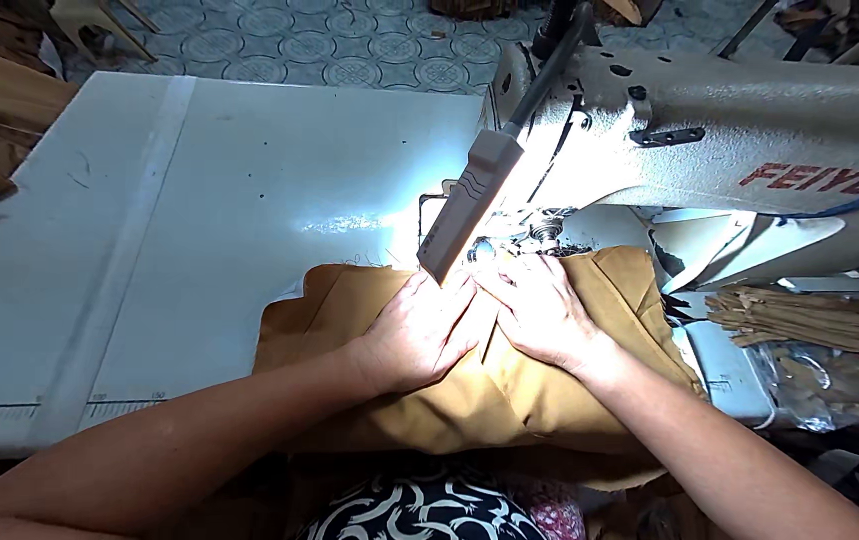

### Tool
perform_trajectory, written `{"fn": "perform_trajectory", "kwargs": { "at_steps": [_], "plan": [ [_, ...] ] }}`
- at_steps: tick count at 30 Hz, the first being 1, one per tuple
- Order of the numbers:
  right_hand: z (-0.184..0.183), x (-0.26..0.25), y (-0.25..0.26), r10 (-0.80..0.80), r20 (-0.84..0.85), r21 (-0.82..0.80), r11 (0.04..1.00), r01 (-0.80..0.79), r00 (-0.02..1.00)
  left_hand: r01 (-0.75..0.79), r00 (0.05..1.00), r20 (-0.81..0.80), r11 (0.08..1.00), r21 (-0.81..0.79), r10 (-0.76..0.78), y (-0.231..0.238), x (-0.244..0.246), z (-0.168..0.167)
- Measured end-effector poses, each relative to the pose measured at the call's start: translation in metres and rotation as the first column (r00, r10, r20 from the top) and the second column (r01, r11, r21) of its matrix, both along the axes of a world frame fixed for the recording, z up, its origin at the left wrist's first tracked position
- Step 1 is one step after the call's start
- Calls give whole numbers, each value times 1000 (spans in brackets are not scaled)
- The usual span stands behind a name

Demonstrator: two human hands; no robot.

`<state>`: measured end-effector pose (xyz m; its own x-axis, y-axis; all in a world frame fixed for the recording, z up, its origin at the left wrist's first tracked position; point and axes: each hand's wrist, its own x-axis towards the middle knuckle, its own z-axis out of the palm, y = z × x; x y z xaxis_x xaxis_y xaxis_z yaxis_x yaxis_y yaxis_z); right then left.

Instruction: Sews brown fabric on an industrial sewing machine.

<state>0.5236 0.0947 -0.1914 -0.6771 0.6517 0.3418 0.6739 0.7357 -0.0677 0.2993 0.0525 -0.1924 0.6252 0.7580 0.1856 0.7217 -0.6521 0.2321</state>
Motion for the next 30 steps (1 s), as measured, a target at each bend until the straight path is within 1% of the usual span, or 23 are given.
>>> {"fn": "perform_trajectory", "kwargs": {
  "at_steps": [4,11,14,20,23,28,30],
  "plan": [
    [1,0,4,6,6,-2,1000,-6,1000,-9,1000,-18,999,-40,8,3,1,2],
    [1,-1,10,2,13,-8,1000,-2,1000,-21,1000,-8,999,-41,21,6,0,1],
    [2,-2,12,1,14,-25,1000,-1,1000,-21,1000,18,1000,-12,21,8,0,-1],
    [2,0,14,12,-37,-53,999,-14,999,-19,1000,21,998,-57,21,10,-1,1],
    [-1,0,19,-9,-38,-51,999,7,999,-21,999,41,1000,-14,22,17,-2,-4],
    [1,-2,26,-38,-28,-87,996,35,999,-2,999,-36,998,-60,-1,27,-4,2],
    [1,0,26,-15,-42,-55,998,13,999,5,999,-42,996,-90,-9,28,-3,5]
  ]
}}
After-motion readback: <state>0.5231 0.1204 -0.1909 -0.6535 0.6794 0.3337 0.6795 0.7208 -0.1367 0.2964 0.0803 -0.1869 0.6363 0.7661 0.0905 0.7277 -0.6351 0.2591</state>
